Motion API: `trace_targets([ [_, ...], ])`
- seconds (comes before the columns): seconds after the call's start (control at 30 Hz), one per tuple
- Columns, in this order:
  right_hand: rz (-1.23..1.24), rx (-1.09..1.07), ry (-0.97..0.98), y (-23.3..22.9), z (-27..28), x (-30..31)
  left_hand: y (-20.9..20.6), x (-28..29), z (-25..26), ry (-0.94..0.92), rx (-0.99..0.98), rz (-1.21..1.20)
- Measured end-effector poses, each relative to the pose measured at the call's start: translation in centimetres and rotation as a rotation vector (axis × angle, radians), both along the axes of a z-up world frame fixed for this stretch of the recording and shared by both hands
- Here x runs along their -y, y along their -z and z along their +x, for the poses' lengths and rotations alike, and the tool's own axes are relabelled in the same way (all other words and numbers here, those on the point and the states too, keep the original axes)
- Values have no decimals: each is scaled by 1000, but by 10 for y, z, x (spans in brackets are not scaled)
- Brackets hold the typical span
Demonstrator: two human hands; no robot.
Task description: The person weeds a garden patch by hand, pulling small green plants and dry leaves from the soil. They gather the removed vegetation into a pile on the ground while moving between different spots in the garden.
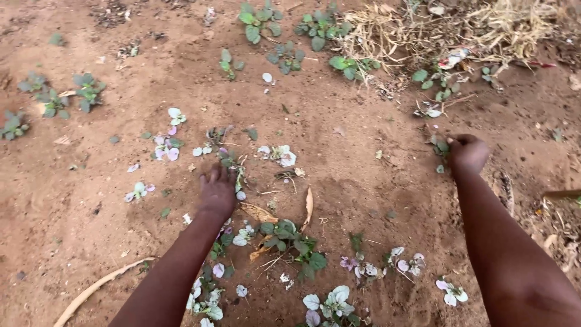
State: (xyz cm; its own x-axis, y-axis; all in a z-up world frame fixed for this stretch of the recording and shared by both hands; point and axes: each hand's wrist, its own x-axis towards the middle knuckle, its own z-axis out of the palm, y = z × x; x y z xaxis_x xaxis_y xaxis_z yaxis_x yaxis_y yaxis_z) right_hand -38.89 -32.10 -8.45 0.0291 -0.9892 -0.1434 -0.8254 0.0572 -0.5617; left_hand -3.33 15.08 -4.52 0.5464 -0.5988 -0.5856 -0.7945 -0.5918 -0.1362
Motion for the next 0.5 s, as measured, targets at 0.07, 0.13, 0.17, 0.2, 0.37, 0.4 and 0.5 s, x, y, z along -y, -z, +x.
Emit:
trace_targets([
  [0.07, -2, -16, -11, 2, 2, -2, 6, -2, 2, -2, -1, 9],
  [0.13, -66, -76, -23, 5, 0, 0, 24, -2, 7, 34, 41, -9],
  [0.17, -66, -76, -29, 7, -2, -4, 23, -4, 6, 28, 42, -8],
  [0.2, -89, -68, -33, 7, -3, -6, 21, -5, 6, 50, 39, -4],
  [0.37, -95, -21, 33, 12, -3, 2, 29, -10, 10, 31, 27, -35],
  [0.4, -91, 134, 141, 12, -4, 12, 29, -10, 9, 76, 50, -30],
  [0.5, -175, 260, 16, 13, -40, 44, 63, -9, 7, 120, 57, -26],
])
